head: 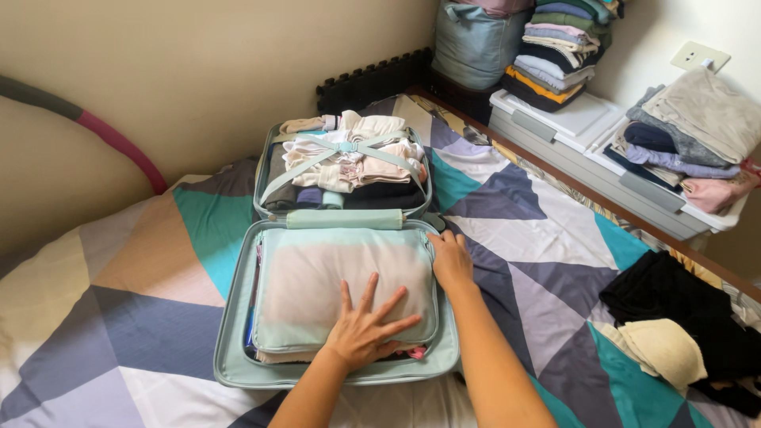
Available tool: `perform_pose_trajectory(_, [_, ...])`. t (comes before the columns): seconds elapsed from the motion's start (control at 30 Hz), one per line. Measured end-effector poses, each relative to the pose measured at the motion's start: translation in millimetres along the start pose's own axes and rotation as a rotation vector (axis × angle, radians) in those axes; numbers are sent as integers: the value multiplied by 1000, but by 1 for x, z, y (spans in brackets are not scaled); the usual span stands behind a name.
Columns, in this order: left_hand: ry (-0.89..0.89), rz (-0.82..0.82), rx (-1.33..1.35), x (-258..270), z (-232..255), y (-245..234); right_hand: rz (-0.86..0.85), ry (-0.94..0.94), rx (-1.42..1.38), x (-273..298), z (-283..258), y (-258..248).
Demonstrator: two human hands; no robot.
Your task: The person folds several towels and places them into a light blue suitcase on a bed. They then close the suitcase, attempt to secure it with straps, and reopen it to adjust the contents.
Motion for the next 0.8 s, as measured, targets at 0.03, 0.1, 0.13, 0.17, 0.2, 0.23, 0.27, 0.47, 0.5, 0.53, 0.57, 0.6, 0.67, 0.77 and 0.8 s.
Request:
perform_pose_trajectory(0.03, [5,6,5,1,0,5,-80,-11,61,-8,-2,7])
perform_pose_trajectory(0.1, [4,8,15,3,-2,12,-26,-141,214,-19,-12,15])
perform_pose_trajectory(0.13, [1,2,21,4,-2,14,3,-205,287,-23,-16,19])
perform_pose_trajectory(0.17, [-2,-3,26,4,-2,15,23,-225,368,-26,-16,23])
perform_pose_trajectory(0.2, [0,1,25,5,-2,16,42,-244,450,-30,-15,27])
perform_pose_trajectory(0.23, [2,4,24,5,-4,16,62,-263,533,-33,-15,30])
perform_pose_trajectory(0.27, [5,9,25,5,-4,16,72,-324,559,-33,-15,32])
perform_pose_trajectory(0.47, [-28,-12,21,3,-3,17,-4,-446,451,-9,-5,7])
perform_pose_trajectory(0.5, [-32,-20,20,3,-4,18,-66,-452,427,-1,-5,2])
perform_pose_trajectory(0.53, [-35,-32,21,4,-3,19,-132,-455,402,9,-5,-3])
perform_pose_trajectory(0.57, [-38,-44,23,4,-3,19,-163,-459,417,20,-5,-9])
perform_pose_trajectory(0.6, [-32,6,30,3,-3,17,-194,-460,434,31,-3,-18])
perform_pose_trajectory(0.67, [-22,107,46,3,-3,12,-290,-441,426,54,1,-33])
perform_pose_trajectory(0.77, [-33,-26,91,2,-4,14,-423,-422,349,82,-4,-50])
perform_pose_trajectory(0.8, [-43,-40,106,1,-4,12,-432,-443,323,94,-9,-55])
Point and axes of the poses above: each hand's wrist, its own x-axis away from the middle knuckle, its own y-axis out of the palm, z = x × y, the point moved 5 cm from there along -x, towards the middle knuckle, and after that the axes turned 11 degrees about y, right-handed, at the moved point
